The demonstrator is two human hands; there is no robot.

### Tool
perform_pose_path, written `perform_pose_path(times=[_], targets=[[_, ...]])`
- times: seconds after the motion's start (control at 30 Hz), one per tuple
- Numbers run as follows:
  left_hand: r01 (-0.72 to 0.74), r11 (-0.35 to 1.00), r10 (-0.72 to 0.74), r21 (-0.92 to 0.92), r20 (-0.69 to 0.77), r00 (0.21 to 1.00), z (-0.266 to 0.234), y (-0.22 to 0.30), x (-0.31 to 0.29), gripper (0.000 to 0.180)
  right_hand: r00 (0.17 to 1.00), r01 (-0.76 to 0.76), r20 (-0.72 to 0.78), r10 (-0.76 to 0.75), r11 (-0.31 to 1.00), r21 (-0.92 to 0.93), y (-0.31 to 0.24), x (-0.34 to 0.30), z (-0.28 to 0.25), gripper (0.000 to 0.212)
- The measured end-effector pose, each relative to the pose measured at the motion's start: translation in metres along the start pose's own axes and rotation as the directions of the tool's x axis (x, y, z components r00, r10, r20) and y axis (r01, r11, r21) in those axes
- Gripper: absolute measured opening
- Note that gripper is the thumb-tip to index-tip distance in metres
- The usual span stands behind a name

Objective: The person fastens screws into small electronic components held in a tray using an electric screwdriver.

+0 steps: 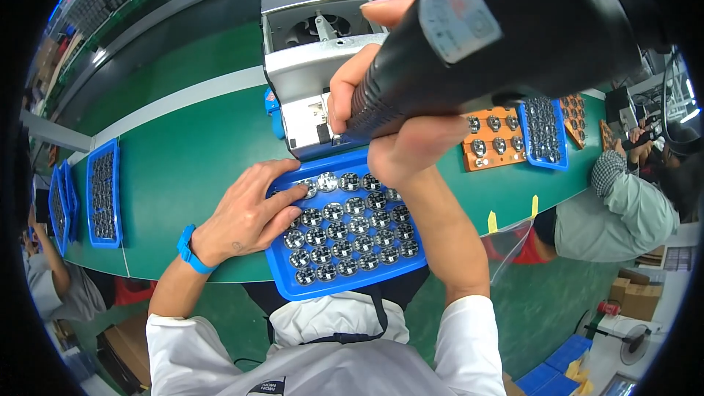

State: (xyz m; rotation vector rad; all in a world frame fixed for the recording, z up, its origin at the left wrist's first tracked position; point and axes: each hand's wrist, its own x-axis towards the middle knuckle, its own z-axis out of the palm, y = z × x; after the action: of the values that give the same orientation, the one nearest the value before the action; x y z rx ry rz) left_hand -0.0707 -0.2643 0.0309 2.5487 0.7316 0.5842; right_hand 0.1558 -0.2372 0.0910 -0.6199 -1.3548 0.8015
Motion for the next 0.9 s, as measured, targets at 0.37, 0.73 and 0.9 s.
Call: perform_pose_path(times=[0.37, 0.73, 0.9], targets=[[-0.034, 0.999, 0.033, -0.034, -0.023, 0.999, -0.001, -0.006, -0.002, 0.028, 0.915, -0.359, 0.291, 0.279, 0.892, 0.275, 0.006, -0.03, 0.021, 0.095], [-0.004, 0.997, 0.007, -0.079, 0.039, 0.999, -0.006, -0.006, -0.002, 0.032, 0.863, -0.439, 0.33, 0.383, 0.891, 0.114, 0.013, -0.033, 0.033, 0.105], [-0.004, 0.998, 0.006, -0.058, 0.031, 1.0, -0.006, -0.005, -0.002, 0.031, 0.861, -0.442, 0.332, 0.386, 0.89, 0.111, 0.015, -0.034, 0.035, 0.108]])
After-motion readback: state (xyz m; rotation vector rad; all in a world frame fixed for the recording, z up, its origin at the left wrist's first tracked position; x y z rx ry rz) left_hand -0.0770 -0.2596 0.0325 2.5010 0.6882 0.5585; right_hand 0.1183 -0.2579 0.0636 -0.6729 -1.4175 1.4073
